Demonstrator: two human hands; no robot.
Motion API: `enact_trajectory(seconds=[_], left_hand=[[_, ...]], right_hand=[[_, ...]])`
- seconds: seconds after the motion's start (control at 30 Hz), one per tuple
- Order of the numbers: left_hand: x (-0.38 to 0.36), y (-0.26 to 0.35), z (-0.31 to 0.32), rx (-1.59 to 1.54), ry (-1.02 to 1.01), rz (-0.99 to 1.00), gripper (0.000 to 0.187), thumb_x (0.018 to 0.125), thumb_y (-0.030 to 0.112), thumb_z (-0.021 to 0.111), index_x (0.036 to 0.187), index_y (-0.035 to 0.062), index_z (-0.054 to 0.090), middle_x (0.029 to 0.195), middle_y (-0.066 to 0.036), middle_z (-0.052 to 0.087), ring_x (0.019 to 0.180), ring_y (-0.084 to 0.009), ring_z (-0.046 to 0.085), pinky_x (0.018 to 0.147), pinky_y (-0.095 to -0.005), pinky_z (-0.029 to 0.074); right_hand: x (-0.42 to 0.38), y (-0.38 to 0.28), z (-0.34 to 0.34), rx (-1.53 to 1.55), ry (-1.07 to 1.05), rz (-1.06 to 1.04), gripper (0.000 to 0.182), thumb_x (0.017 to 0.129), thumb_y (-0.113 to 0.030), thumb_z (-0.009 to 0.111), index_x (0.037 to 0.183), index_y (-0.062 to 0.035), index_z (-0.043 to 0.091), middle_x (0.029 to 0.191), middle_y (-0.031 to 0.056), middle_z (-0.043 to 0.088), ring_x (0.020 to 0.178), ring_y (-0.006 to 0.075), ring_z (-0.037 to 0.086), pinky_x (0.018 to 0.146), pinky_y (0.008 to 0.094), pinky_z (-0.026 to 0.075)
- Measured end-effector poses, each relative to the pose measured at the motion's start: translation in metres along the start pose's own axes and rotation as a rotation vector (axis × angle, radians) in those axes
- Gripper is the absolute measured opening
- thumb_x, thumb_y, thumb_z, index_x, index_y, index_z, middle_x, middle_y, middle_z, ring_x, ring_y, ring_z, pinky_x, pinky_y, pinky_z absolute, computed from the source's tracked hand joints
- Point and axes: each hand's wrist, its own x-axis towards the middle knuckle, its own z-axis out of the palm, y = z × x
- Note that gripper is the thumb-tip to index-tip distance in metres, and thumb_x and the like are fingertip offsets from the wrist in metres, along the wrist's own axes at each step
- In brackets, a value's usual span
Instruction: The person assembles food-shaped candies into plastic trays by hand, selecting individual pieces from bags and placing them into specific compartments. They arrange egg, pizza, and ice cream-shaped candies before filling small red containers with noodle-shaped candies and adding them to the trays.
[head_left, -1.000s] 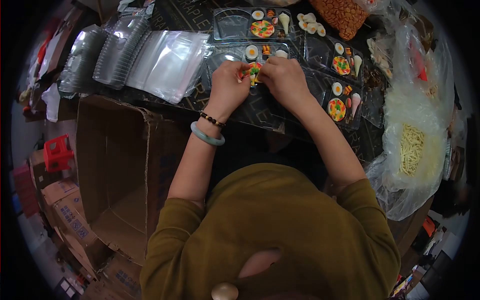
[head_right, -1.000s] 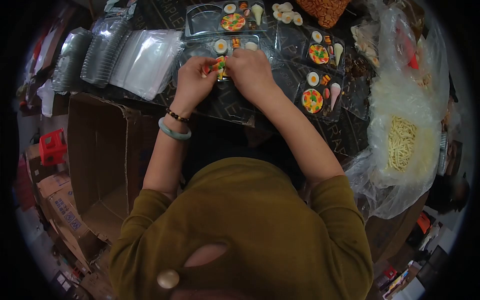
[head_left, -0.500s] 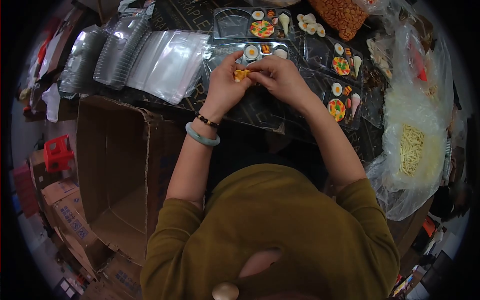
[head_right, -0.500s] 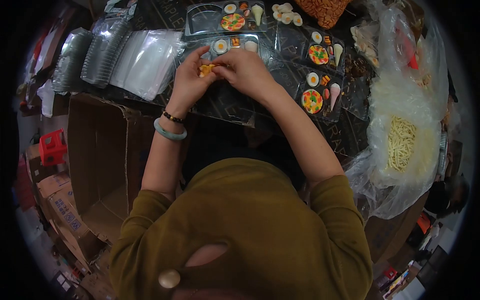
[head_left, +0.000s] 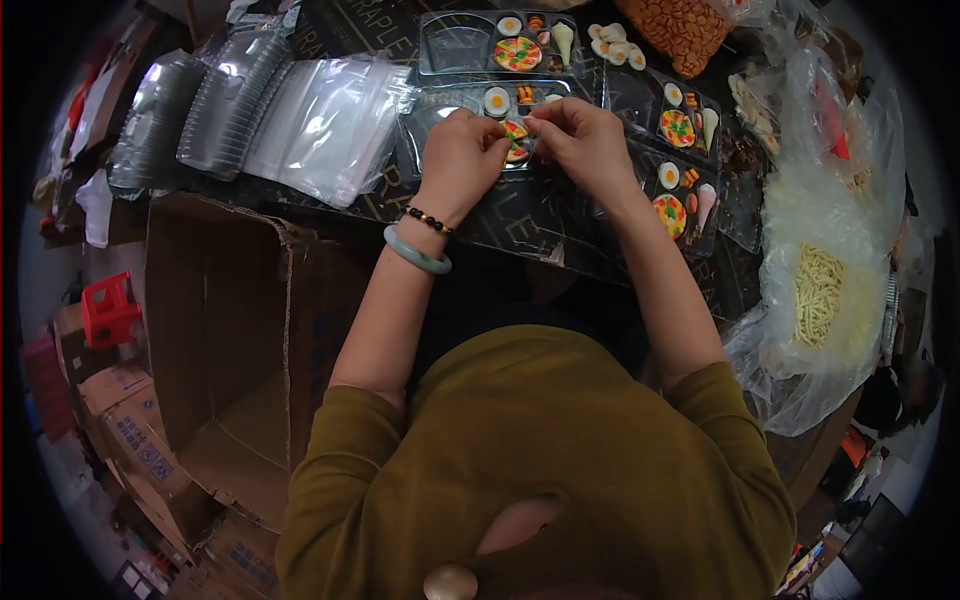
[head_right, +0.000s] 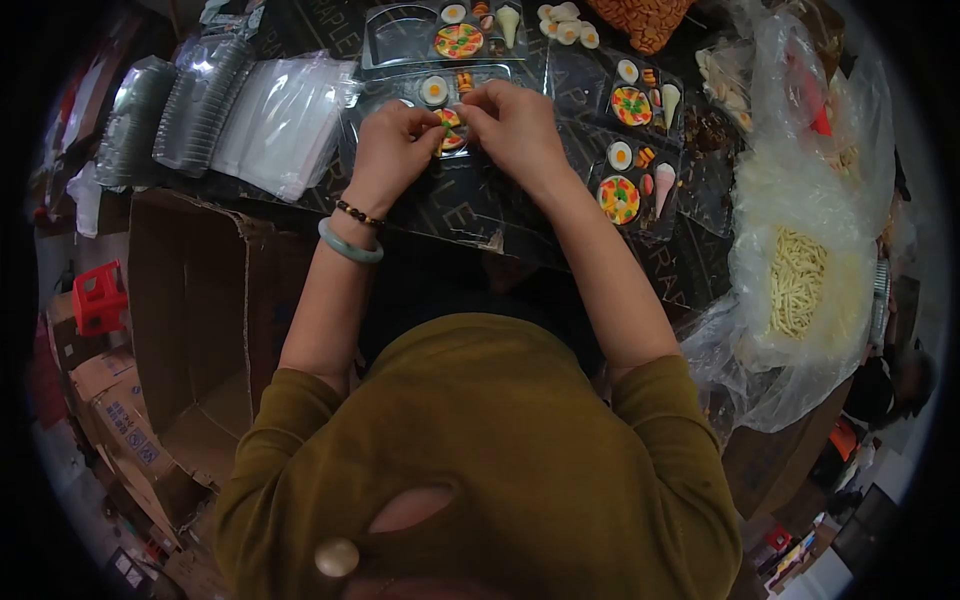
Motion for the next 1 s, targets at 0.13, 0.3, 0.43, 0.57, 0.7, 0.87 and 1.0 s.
enact_trajectory(seconds=[0.13, 0.3, 0.43, 0.57, 0.7, 0.87, 1.0], left_hand=[[0.003, -0.005, 0.001, -0.051, -0.007, -0.009, 0.015, 0.074, 0.011, 0.068, 0.085, 0.0017, 0.071, 0.08, -0.015, 0.063, 0.07, -0.0283, 0.064, 0.065, -0.0358, 0.052], [0.002, -0.013, -0.003, -0.271, -0.02, -0.053, 0.017, 0.077, 0.011, 0.068, 0.092, 0.0022, 0.072, 0.083, -0.015, 0.063, 0.07, -0.028, 0.066, 0.065, -0.0334, 0.053], [0.003, -0.007, -0.01, -0.125, -0.097, -0.007, 0.015, 0.08, 0.01, 0.067, 0.093, 0.0053, 0.073, 0.084, -0.014, 0.062, 0.074, -0.0285, 0.064, 0.066, -0.0343, 0.052], [0.001, -0.007, -0.008, 0.009, -0.067, 0.089, 0.015, 0.079, 0.009, 0.068, 0.094, 0.0064, 0.073, 0.08, -0.013, 0.059, 0.075, -0.0284, 0.061, 0.066, -0.0355, 0.049], [0.002, -0.008, -0.006, 0.038, -0.069, 0.104, 0.018, 0.08, 0.007, 0.069, 0.098, 0.0066, 0.072, 0.08, -0.011, 0.059, 0.07, -0.0247, 0.061, 0.063, -0.032, 0.048], [0.002, -0.007, -0.006, -0.033, -0.059, 0.021, 0.018, 0.079, 0.008, 0.071, 0.097, 0.0063, 0.073, 0.08, -0.01, 0.06, 0.069, -0.0212, 0.061, 0.063, -0.0303, 0.048], [0.0, -0.01, -0.016, -0.203, -0.075, -0.095, 0.021, 0.078, 0.009, 0.073, 0.099, 0.0053, 0.072, 0.082, -0.007, 0.061, 0.071, -0.0147, 0.061, 0.064, -0.0272, 0.049]], right_hand=[[-0.003, 0.016, 0.015, -0.654, 0.206, -0.439, 0.015, 0.082, -0.02, 0.071, 0.09, -0.0069, 0.07, 0.07, 0.003, 0.063, 0.066, 0.0152, 0.063, 0.057, 0.0315, 0.044], [-0.014, 0.007, -0.001, -0.813, 0.133, -0.557, 0.012, 0.078, -0.02, 0.071, 0.087, -0.0127, 0.071, 0.077, 0.0008, 0.062, 0.076, 0.0216, 0.061, 0.067, 0.0373, 0.042], [-0.006, 0.01, -0.001, -0.786, 0.112, -0.725, 0.005, 0.077, -0.016, 0.065, 0.074, -0.0117, 0.068, 0.082, 0.0007, 0.061, 0.086, 0.02, 0.059, 0.078, 0.0362, 0.04], [-0.005, 0.012, 0.002, -0.913, 0.033, -0.704, 0.007, 0.076, -0.012, 0.061, 0.077, -0.0122, 0.068, 0.084, 0.0008, 0.062, 0.088, 0.0202, 0.059, 0.083, 0.0369, 0.038], [-0.001, 0.007, 0.002, -1.01, -0.016, -0.634, 0.008, 0.077, -0.019, 0.069, 0.082, -0.013, 0.068, 0.081, -0.0002, 0.062, 0.083, 0.0196, 0.06, 0.079, 0.0391, 0.038], [-0.002, 0.004, 0.011, -0.989, 0.024, -0.49, 0.008, 0.079, -0.02, 0.068, 0.082, -0.0124, 0.068, 0.076, 0.0009, 0.061, 0.079, 0.0216, 0.06, 0.076, 0.0387, 0.036], [-0.012, 0.007, 0.004, -0.748, 0.148, -0.482, 0.007, 0.079, -0.018, 0.067, 0.075, -0.0121, 0.068, 0.078, 0.0027, 0.061, 0.083, 0.0224, 0.06, 0.082, 0.0422, 0.034]])
